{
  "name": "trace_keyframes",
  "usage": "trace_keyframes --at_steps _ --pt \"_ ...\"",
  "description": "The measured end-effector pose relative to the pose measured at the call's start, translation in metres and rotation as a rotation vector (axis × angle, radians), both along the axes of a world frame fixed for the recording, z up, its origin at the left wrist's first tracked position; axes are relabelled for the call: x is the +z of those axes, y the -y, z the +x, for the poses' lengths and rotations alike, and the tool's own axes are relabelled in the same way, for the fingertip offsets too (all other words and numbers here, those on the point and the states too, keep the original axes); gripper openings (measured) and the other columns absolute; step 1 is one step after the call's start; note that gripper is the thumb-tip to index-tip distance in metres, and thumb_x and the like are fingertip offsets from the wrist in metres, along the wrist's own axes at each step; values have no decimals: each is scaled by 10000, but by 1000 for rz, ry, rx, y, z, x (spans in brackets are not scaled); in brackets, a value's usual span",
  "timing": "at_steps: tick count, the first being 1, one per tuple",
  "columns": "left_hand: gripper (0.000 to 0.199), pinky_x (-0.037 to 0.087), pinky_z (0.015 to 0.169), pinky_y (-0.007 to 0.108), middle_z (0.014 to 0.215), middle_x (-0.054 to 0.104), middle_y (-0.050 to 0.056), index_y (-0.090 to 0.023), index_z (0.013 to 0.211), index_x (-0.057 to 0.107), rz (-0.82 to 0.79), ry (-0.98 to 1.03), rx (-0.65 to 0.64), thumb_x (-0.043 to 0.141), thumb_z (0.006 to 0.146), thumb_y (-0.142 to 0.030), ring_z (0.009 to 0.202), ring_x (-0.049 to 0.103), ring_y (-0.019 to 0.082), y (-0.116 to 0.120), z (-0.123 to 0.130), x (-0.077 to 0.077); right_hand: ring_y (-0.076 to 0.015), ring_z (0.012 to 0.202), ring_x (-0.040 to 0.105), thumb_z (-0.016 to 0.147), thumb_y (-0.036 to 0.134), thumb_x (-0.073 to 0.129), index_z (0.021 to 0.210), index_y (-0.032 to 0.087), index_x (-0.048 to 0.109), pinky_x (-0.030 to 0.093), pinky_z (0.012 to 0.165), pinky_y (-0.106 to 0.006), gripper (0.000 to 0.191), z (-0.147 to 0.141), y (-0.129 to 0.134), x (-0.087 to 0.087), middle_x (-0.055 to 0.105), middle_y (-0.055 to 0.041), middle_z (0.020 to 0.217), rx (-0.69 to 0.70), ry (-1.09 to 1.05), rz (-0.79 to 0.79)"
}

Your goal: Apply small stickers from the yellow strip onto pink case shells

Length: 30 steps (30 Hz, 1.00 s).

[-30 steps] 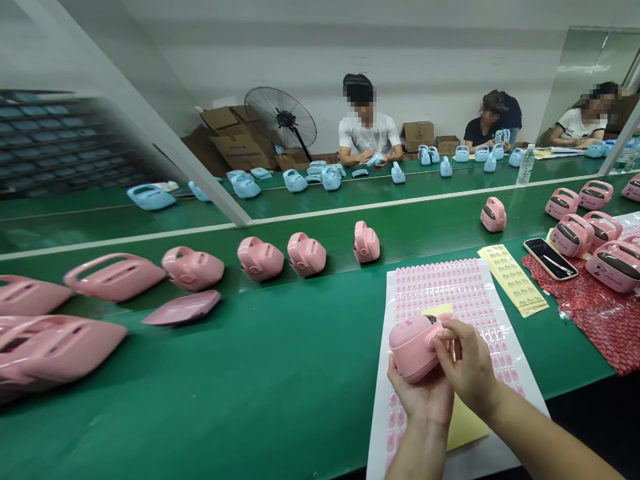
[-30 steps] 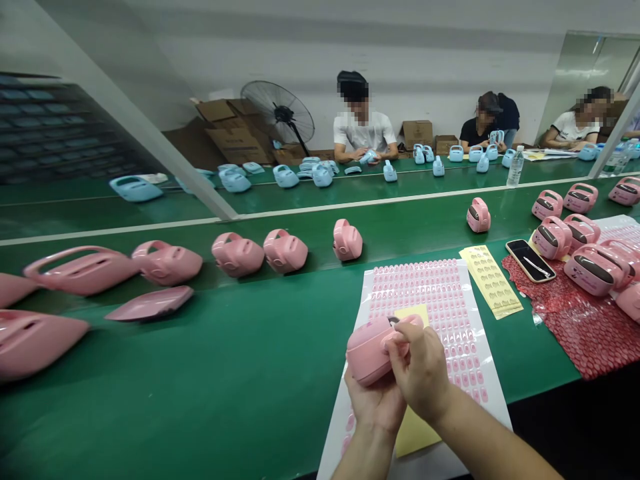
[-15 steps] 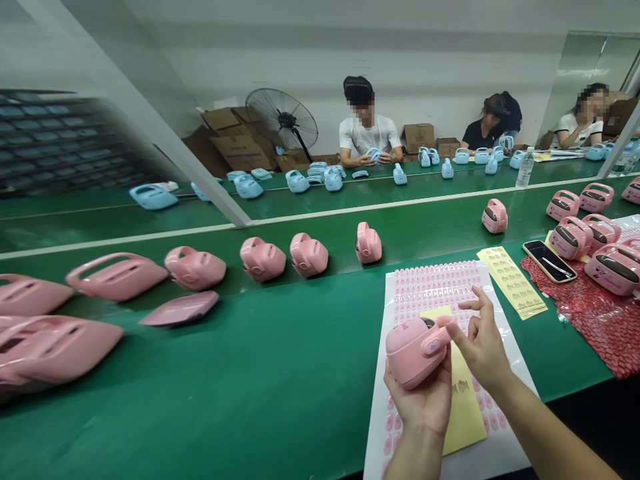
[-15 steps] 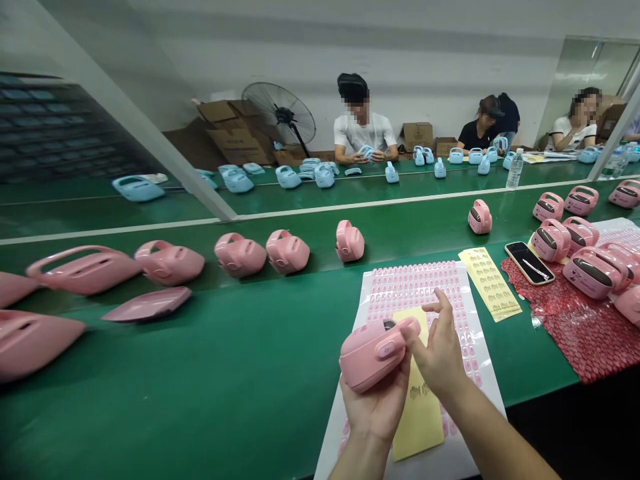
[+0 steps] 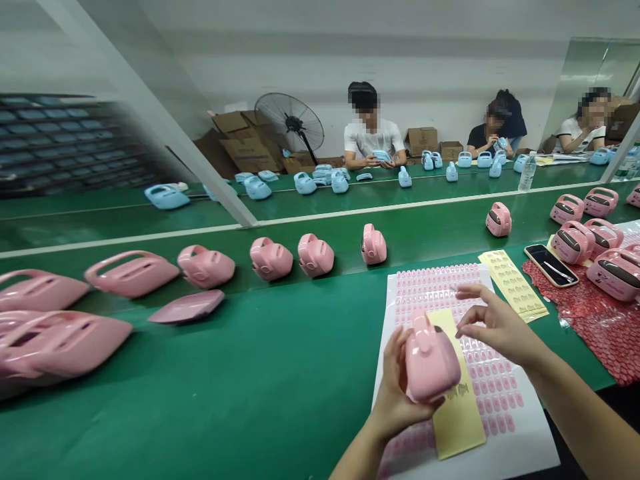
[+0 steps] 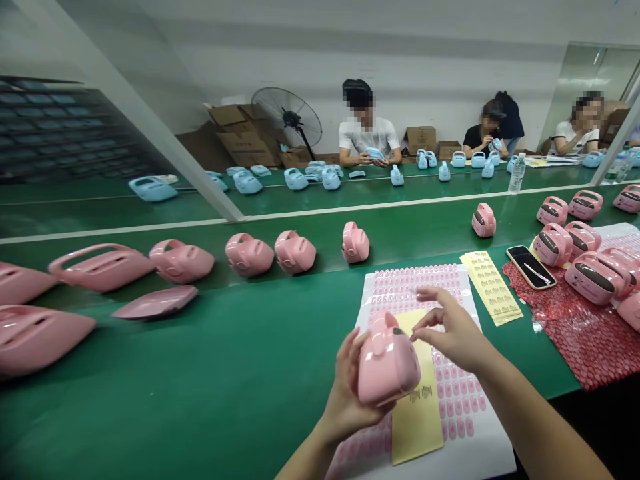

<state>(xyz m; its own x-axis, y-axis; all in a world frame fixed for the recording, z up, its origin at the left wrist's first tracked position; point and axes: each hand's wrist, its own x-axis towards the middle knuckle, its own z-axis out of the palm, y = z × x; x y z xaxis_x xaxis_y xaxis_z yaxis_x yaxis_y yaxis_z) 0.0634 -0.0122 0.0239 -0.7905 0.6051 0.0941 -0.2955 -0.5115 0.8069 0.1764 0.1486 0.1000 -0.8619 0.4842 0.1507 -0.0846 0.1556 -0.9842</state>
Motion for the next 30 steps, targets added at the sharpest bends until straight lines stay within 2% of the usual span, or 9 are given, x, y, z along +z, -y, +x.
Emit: trace_keyframes --at_steps 3,5,9,11,14,21,23,27,30 --pt "768 396 952 440 1099 623 137 -195 1015 659 -197 -329 -126 780 282 -2 1063 559 343 6 -6 -3 -103 670 611 687 93 598 1144 266 505 502 729 -340 497 -4 12 7 554 -24 1030 105 51 47" --pt "774 384 952 493 1139 600 157 -197 1086 627 -239 -515 -161 776 345 -31 1078 546 368 7 -10 -9 -99 666 603 667 37 580 1161 274 492 500 729 -334 555 -7 17 8 543 -5 999 122 95 94" --pt "946 368 966 525 1305 462 143 -271 1326 369 -262 -944 -174 729 475 -70 1181 461 368 8 -14 -29 -85 655 584 646 -25 547 1211 258 434 502 693 -302 643 -9 19 2 507 -7 999 192 182 102" --pt "1015 361 981 517 1348 397 129 -304 1370 239 -300 -1074 -188 712 500 -79 1221 415 359 8 -16 -34 -84 677 574 648 -32 543 1231 249 407 499 704 -295 661 -8 20 0 497 -16 1021 213 204 124" --pt "1031 347 998 516 1354 368 123 -320 1376 176 -316 -1157 -206 709 522 -97 1245 377 358 8 -16 -33 -101 744 564 664 -38 525 1254 255 384 486 750 -301 673 -5 21 2 497 -21 1039 227 226 209" --pt "1020 347 1003 514 1340 367 128 -311 1378 170 -271 -1189 -207 709 536 -109 1246 373 353 7 -16 -28 -154 883 539 682 -69 458 1336 236 303 456 835 -343 738 -5 26 20 524 -54 1050 292 313 392" --pt "1029 351 1001 510 1348 356 133 -311 1380 161 -281 -1190 -202 715 535 -114 1244 376 352 8 -17 -29 -157 882 543 675 -68 461 1345 233 294 469 828 -343 753 -5 28 15 524 -50 1019 274 294 417" --pt "1042 377 986 492 1331 369 131 -312 1381 150 -304 -1186 -206 723 532 -122 1226 403 346 8 -18 -30 -150 827 568 682 -57 449 1350 272 282 516 766 -337 763 -3 29 -8 530 -44 995 216 160 548" --pt "1046 381 985 495 1332 373 130 -311 1384 141 -293 -1203 -196 720 533 -127 1226 404 352 7 -18 -30 -162 825 600 754 -10 443 1393 304 175 543 740 -348 760 1 32 -24 554 -67 1042 173 3 700"
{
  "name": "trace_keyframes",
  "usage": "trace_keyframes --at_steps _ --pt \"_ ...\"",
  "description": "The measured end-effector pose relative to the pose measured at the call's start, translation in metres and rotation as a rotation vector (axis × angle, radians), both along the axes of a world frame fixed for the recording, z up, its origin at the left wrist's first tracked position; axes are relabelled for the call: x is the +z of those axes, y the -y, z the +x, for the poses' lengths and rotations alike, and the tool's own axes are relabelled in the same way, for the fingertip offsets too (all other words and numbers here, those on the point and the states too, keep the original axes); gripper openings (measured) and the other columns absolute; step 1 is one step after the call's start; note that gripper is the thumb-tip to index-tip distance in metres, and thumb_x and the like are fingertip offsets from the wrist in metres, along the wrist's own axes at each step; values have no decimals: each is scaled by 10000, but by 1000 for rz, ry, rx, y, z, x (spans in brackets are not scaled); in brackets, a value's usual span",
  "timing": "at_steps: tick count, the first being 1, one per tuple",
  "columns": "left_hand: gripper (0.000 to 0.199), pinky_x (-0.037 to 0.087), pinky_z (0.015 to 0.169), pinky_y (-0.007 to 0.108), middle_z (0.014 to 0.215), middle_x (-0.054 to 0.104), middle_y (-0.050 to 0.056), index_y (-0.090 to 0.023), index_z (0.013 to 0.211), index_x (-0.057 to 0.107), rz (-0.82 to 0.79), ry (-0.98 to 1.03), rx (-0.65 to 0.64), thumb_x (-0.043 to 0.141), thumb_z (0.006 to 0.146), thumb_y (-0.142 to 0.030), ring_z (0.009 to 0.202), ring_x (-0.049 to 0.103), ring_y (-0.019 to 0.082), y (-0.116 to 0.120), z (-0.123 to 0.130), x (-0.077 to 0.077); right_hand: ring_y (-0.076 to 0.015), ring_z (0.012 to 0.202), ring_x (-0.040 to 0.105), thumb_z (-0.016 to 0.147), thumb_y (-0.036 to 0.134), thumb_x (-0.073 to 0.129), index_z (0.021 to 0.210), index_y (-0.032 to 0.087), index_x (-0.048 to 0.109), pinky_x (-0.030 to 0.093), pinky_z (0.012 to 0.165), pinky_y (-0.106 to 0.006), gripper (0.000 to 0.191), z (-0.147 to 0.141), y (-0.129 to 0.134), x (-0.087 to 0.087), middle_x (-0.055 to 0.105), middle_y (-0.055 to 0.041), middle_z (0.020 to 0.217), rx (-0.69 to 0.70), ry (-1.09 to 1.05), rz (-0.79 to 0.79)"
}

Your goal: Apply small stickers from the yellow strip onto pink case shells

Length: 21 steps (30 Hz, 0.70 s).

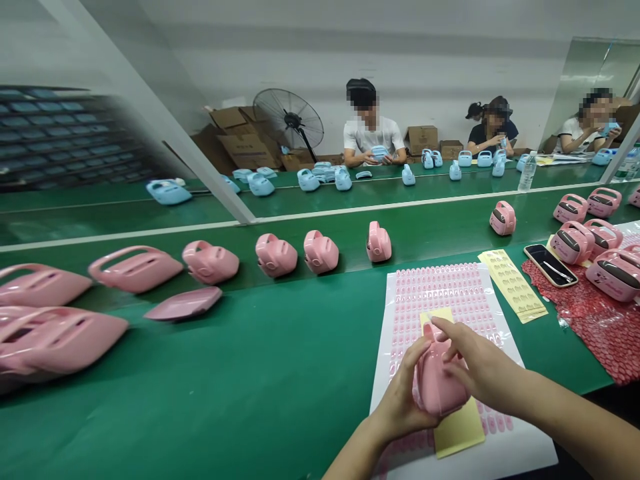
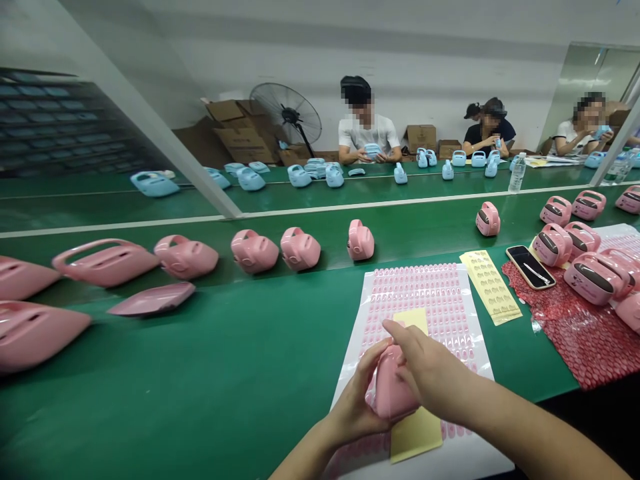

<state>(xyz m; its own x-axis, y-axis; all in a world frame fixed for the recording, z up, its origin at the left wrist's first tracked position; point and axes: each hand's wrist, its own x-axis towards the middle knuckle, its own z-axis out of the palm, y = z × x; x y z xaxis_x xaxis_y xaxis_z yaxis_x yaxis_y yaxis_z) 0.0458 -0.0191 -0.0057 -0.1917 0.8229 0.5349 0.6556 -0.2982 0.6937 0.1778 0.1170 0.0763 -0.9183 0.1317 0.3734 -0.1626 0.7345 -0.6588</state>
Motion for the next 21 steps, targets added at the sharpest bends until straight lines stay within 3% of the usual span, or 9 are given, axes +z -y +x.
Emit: trace_keyframes --at_steps 4,7,11,14,16,18,21 --pt "1040 385 981 505 1340 365 138 -310 1390 133 30 -22 -12 707 543 -127 1232 397 360 0 2 2 -224 1101 550 859 77 415 1431 306 23 520 861 -396 730 4 8 -14 509 -122 1248 -43 -239 175" --pt "1007 386 981 506 1329 376 139 -304 1384 157 54 -18 2 705 556 -130 1231 399 355 1 3 3 -230 1190 496 891 105 393 1438 288 7 505 904 -387 694 6 15 -22 446 -126 1348 -96 -322 199" --pt "1003 372 988 517 1308 400 137 -303 1376 184 81 -14 0 721 549 -122 1235 395 347 0 3 2 -231 1182 509 885 218 468 1431 316 5 482 932 -409 723 3 15 -29 406 -97 1392 -134 -208 -26" --pt "1020 350 1000 523 1333 390 134 -319 1375 197 91 14 -43 745 538 -119 1257 370 350 2 3 -1 -274 1243 434 823 350 564 1424 288 47 401 979 -484 796 -8 -2 -28 326 -129 1432 -220 -54 -231" --pt "1024 324 1017 525 1365 373 125 -342 1371 210 90 75 -110 770 535 -151 1273 350 357 6 5 -2 -287 1236 426 813 416 556 1412 249 110 353 983 -521 766 -16 -18 -27 361 -157 1402 -248 45 -347" --pt "1058 316 1026 510 1382 365 117 -358 1370 210 84 203 -178 813 510 -225 1268 359 366 11 10 -2 -276 1140 499 810 457 540 1378 221 211 382 932 -500 697 -23 -33 -27 501 -156 1267 -119 148 -464" --pt "1187 325 1021 498 1379 372 123 -357 1391 148 81 460 -181 854 438 -391 1242 395 379 14 17 3 -195 833 597 757 451 610 1292 217 347 467 741 -363 640 -31 -44 -29 597 -50 923 157 279 -621"
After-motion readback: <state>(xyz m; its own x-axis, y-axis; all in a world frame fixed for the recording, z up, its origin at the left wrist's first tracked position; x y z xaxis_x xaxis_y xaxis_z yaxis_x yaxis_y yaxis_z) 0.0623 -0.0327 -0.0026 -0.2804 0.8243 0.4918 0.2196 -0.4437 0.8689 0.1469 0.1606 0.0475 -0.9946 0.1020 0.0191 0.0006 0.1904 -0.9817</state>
